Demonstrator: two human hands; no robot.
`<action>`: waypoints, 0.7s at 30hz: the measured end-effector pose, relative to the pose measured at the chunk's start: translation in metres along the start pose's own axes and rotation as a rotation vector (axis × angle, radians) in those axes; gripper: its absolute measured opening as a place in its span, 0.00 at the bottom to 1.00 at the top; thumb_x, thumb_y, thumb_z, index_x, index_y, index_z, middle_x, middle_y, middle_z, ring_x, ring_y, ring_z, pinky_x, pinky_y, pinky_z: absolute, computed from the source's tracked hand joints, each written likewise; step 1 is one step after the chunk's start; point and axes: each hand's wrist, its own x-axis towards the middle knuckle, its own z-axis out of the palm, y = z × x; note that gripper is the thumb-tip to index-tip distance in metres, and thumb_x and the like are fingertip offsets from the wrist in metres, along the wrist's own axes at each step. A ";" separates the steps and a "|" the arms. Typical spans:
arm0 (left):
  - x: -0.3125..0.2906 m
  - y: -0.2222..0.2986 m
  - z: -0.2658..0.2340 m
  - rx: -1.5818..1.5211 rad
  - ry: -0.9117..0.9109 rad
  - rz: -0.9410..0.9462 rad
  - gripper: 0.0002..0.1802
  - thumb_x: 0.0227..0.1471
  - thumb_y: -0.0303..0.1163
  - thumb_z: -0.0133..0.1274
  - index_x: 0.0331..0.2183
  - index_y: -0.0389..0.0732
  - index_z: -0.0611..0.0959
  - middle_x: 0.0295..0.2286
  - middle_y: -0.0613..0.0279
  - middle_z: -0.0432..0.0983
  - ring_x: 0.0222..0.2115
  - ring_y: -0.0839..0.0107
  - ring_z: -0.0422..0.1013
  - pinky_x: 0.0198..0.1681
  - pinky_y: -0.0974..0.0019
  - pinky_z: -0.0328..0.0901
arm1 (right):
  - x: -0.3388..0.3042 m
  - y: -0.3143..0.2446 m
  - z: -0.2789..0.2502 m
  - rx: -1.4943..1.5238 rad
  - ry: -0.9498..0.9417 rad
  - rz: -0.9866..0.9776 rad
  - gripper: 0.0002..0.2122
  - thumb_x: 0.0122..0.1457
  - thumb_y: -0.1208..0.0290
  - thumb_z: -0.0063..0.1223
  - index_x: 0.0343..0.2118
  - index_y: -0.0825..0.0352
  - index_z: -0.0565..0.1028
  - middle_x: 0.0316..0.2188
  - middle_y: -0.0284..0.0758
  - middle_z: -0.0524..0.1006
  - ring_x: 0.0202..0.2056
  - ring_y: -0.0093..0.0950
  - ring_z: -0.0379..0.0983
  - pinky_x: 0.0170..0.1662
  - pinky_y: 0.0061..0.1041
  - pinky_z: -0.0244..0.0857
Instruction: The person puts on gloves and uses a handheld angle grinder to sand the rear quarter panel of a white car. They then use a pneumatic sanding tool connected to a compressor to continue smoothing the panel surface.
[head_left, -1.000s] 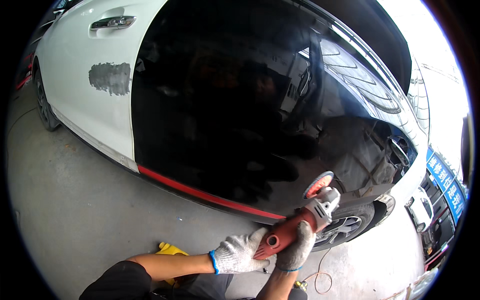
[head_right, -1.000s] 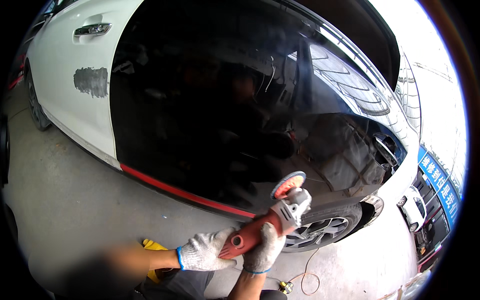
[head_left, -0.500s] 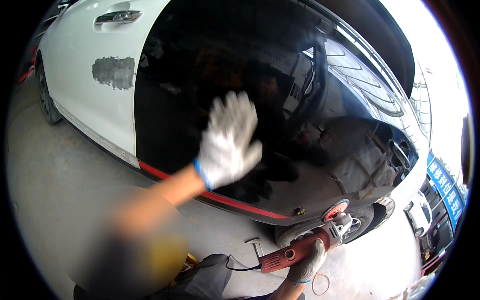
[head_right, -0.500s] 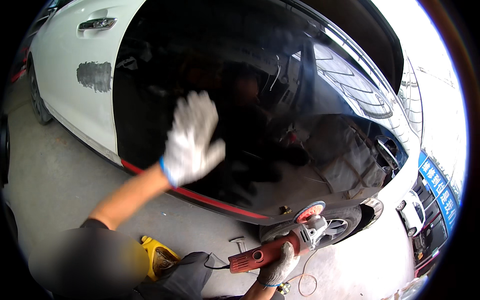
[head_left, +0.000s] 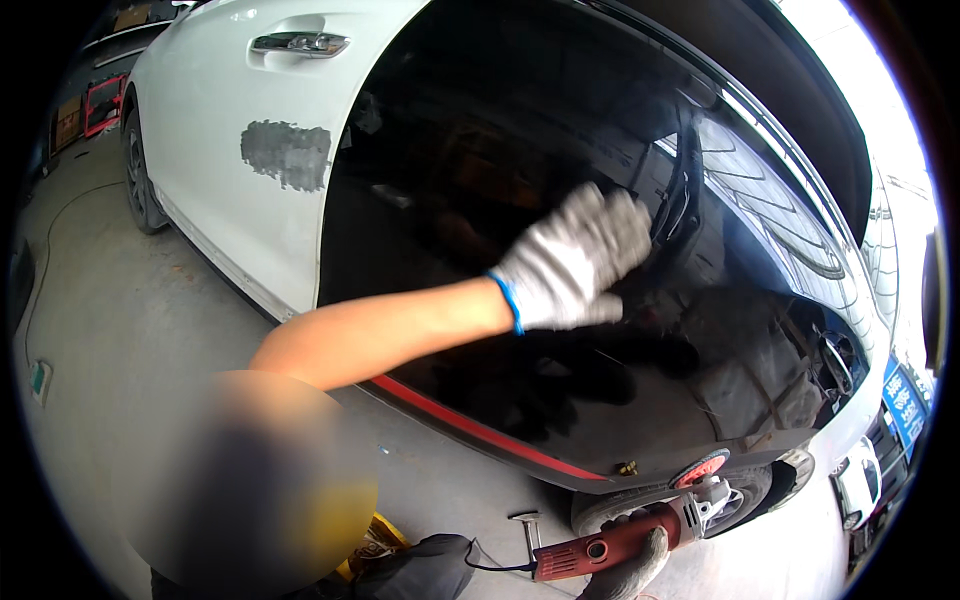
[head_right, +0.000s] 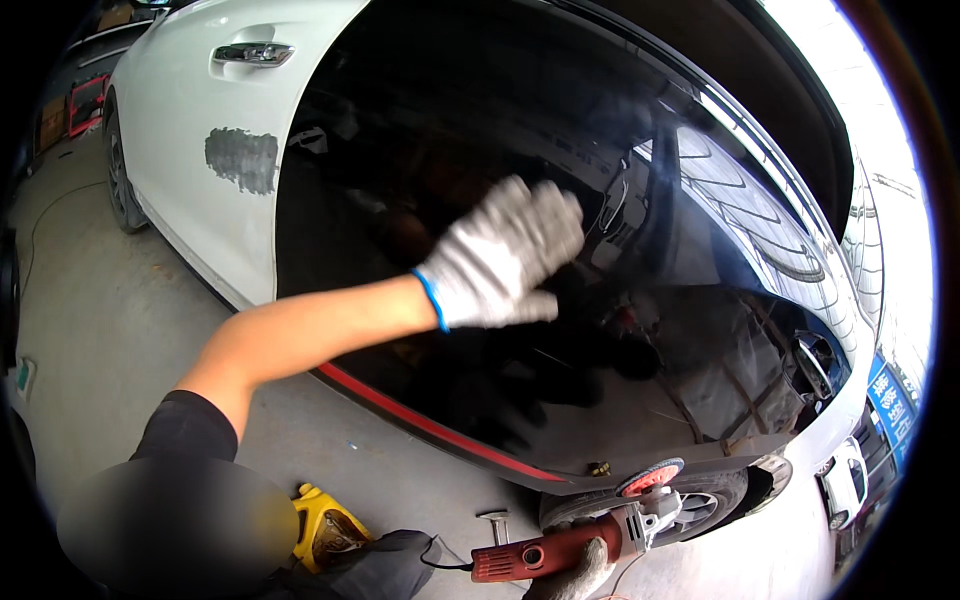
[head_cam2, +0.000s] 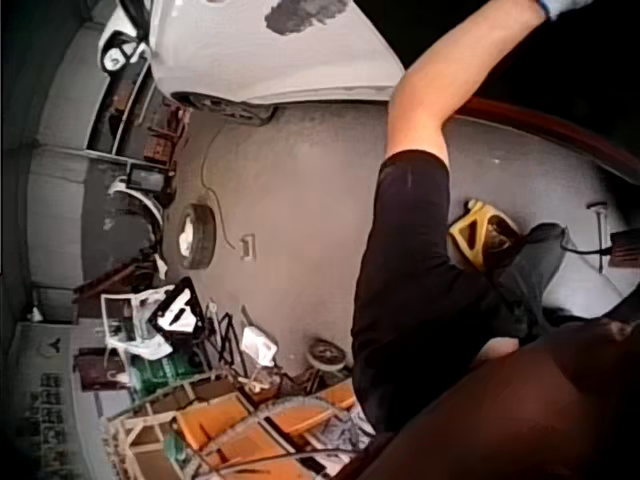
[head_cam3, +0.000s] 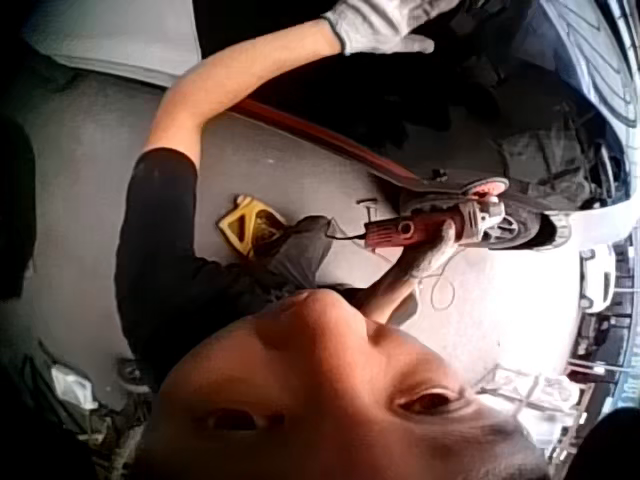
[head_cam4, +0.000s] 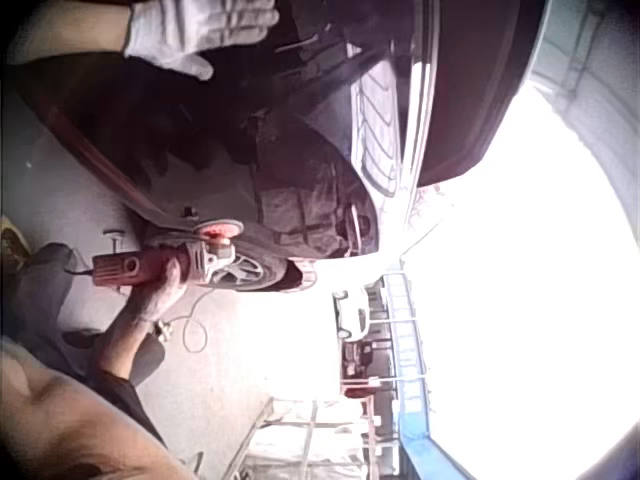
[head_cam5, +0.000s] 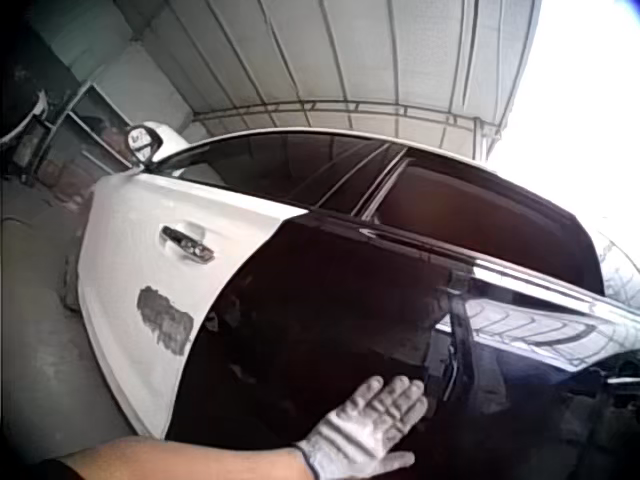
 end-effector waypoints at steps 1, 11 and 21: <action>0.009 -0.016 -0.016 0.080 -0.044 -0.117 0.47 0.53 0.62 0.46 0.61 0.34 0.62 0.62 0.41 0.53 0.65 0.48 0.48 0.66 0.46 0.41 | 0.000 -0.003 0.000 -0.036 0.013 -0.002 0.30 0.53 0.59 0.59 0.56 0.66 0.64 0.39 0.39 0.73 0.36 0.36 0.74 0.37 0.37 0.74; 0.010 0.021 0.007 -0.031 0.134 -0.150 0.49 0.51 0.60 0.49 0.60 0.30 0.63 0.62 0.40 0.53 0.65 0.45 0.46 0.67 0.43 0.36 | 0.002 0.000 0.018 -0.030 -0.061 0.027 0.27 0.55 0.60 0.56 0.55 0.66 0.65 0.45 0.40 0.72 0.40 0.36 0.73 0.45 0.37 0.71; -0.001 -0.034 -0.066 0.001 -0.261 -0.163 0.40 0.39 0.54 0.58 0.45 0.31 0.75 0.48 0.37 0.68 0.49 0.42 0.64 0.57 0.40 0.55 | -0.011 -0.025 0.030 0.084 -0.168 -0.027 0.23 0.54 0.59 0.58 0.50 0.65 0.70 0.39 0.37 0.77 0.37 0.35 0.76 0.37 0.32 0.73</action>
